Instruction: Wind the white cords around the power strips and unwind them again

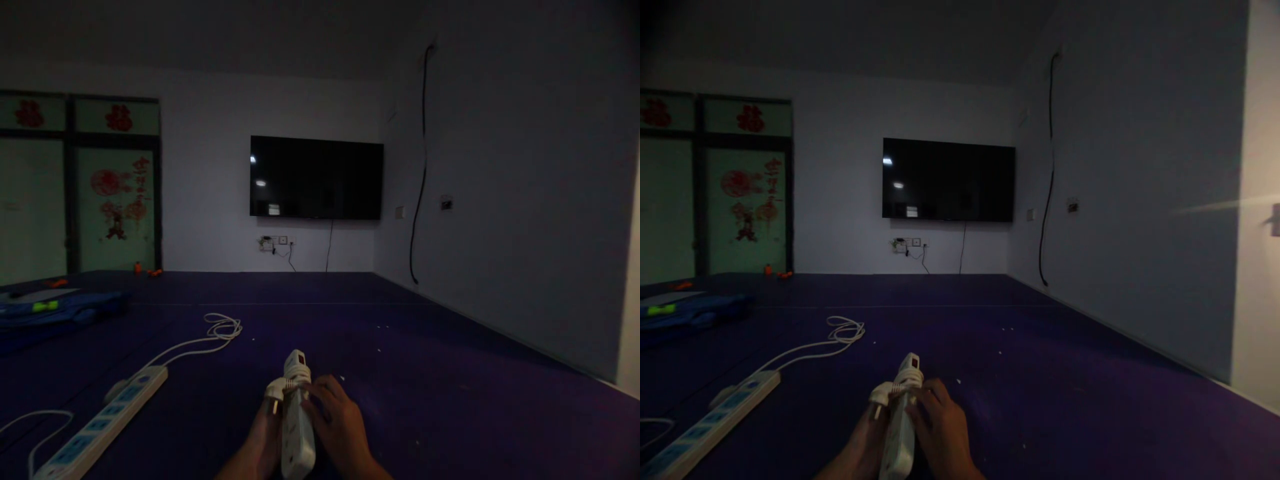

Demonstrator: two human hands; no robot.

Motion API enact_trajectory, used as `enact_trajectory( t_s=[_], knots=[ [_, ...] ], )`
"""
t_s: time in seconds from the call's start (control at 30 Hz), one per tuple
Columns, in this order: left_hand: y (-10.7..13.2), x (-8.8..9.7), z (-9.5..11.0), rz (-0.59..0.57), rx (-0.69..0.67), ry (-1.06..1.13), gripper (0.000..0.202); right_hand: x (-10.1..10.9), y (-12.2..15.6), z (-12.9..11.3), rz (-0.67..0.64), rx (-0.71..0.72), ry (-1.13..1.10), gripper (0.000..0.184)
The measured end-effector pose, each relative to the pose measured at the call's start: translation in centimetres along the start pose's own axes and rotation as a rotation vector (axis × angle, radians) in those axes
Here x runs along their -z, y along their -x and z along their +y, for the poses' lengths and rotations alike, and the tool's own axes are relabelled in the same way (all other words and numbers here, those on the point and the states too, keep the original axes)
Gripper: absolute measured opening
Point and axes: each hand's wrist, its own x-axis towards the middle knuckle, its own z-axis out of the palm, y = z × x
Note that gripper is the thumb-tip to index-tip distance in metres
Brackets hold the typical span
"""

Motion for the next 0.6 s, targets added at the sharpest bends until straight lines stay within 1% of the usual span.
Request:
enact_trajectory(
  t_s=[0.2,0.3,0.37,0.47,0.53,0.6],
  knots=[
    [0.1,-0.4,0.0,0.020,-0.003,-0.023,0.033,0.1,-0.4,0.6,-0.012,-0.029,0.066,0.025],
    [0.3,-0.5,-0.1,0.020,-0.012,-0.032,0.029,0.2,-0.5,0.8,0.022,-0.056,0.034,0.025],
    [0.5,-0.5,0.0,0.033,-0.008,-0.068,0.024,0.1,-0.6,1.1,0.085,-0.088,-0.041,0.022],
    [1.0,-0.7,0.3,0.059,0.071,-0.171,0.025,0.2,-1.0,2.3,0.246,-0.178,-0.152,0.021],
    [1.3,-0.9,0.5,0.057,0.139,-0.223,0.029,0.3,-1.3,3.4,0.358,-0.252,-0.216,0.025],
    [1.5,-1.1,0.6,0.064,0.154,-0.247,0.032,0.3,-1.5,4.5,0.426,-0.327,-0.315,0.031]
  ],
)
